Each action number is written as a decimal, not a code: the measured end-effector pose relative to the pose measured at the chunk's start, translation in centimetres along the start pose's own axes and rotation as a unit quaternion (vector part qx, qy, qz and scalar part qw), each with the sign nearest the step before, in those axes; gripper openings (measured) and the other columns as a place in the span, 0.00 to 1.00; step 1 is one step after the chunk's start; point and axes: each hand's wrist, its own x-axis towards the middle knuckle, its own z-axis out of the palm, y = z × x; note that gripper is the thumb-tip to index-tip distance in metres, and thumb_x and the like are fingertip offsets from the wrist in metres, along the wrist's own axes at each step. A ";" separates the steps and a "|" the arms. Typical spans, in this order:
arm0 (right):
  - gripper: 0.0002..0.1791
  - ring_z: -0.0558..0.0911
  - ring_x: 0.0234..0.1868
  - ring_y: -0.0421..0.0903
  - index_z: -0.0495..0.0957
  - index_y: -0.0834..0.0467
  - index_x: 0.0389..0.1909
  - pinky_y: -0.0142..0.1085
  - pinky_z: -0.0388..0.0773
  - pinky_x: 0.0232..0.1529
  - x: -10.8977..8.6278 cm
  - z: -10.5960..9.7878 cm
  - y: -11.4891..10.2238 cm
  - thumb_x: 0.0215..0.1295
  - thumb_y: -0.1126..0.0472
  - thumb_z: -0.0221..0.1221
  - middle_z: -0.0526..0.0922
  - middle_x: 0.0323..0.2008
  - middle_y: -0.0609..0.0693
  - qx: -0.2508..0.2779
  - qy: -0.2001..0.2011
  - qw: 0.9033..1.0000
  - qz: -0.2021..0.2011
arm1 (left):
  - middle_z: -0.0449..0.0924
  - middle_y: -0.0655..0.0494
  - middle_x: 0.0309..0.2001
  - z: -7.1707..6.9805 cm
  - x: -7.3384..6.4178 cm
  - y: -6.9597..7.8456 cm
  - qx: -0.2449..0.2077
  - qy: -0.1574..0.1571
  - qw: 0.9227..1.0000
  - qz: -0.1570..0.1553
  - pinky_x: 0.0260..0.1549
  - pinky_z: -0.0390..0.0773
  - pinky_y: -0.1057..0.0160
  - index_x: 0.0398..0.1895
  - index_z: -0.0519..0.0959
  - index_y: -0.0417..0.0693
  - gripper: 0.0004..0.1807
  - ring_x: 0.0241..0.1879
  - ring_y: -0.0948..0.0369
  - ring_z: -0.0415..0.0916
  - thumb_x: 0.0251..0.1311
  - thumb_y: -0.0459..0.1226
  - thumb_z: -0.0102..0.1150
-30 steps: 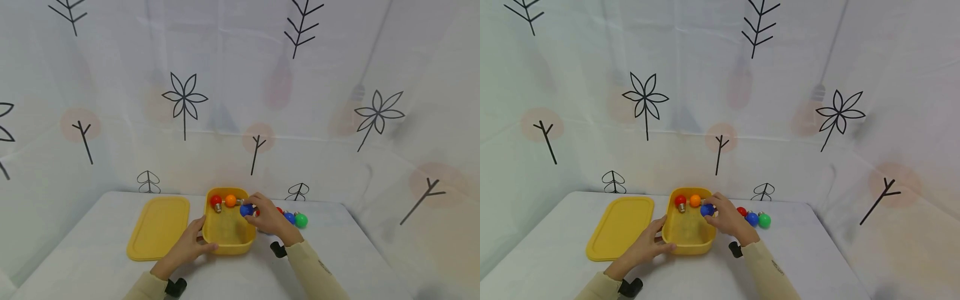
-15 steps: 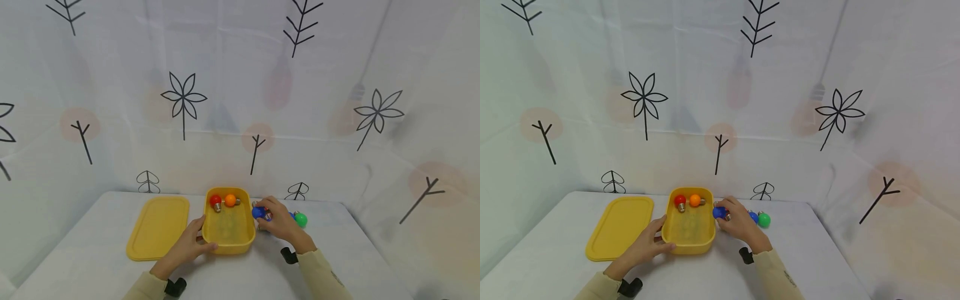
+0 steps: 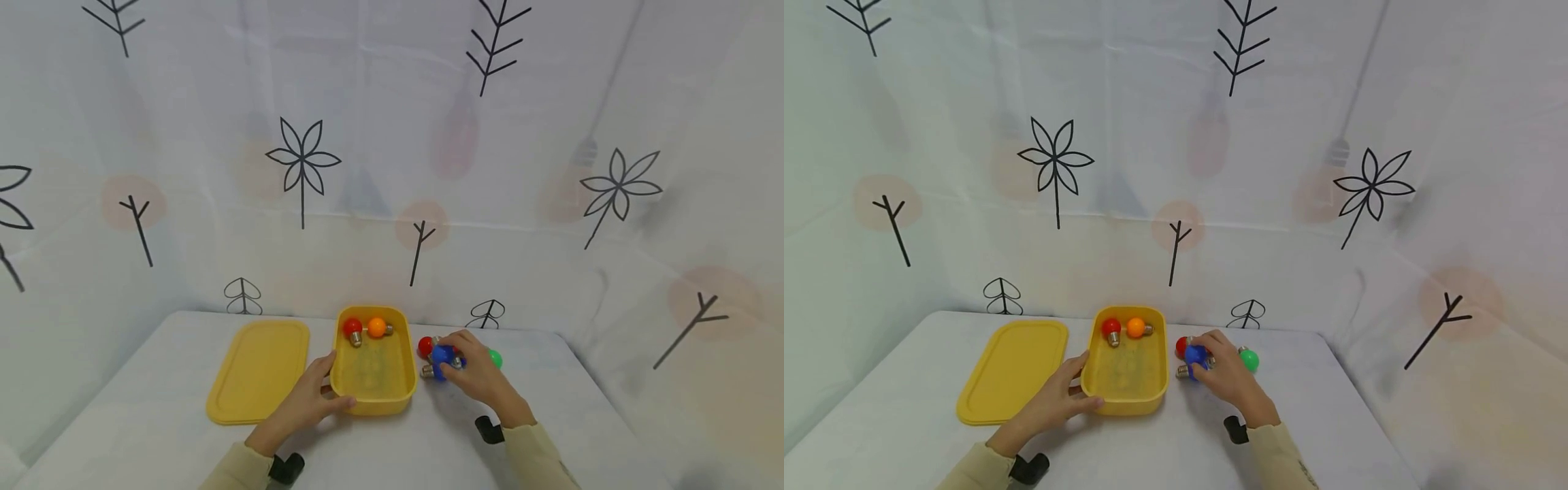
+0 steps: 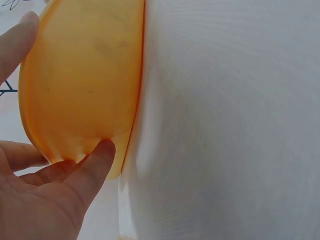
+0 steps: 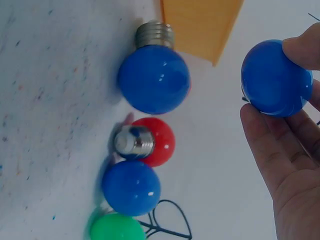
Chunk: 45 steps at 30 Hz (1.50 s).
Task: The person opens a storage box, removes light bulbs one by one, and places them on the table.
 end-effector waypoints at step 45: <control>0.19 0.74 0.46 0.48 0.78 0.58 0.46 0.45 0.80 0.49 -1.8 -0.7 4.1 0.51 0.66 0.68 0.75 0.48 0.50 -0.045 -0.058 0.989 0.131 | 0.54 0.43 0.70 0.1 0.0 0.2 0.012 0.003 1.000 -0.021 0.56 0.74 0.57 0.75 0.48 0.42 0.58 0.63 0.51 0.65 0.48 0.53 0.71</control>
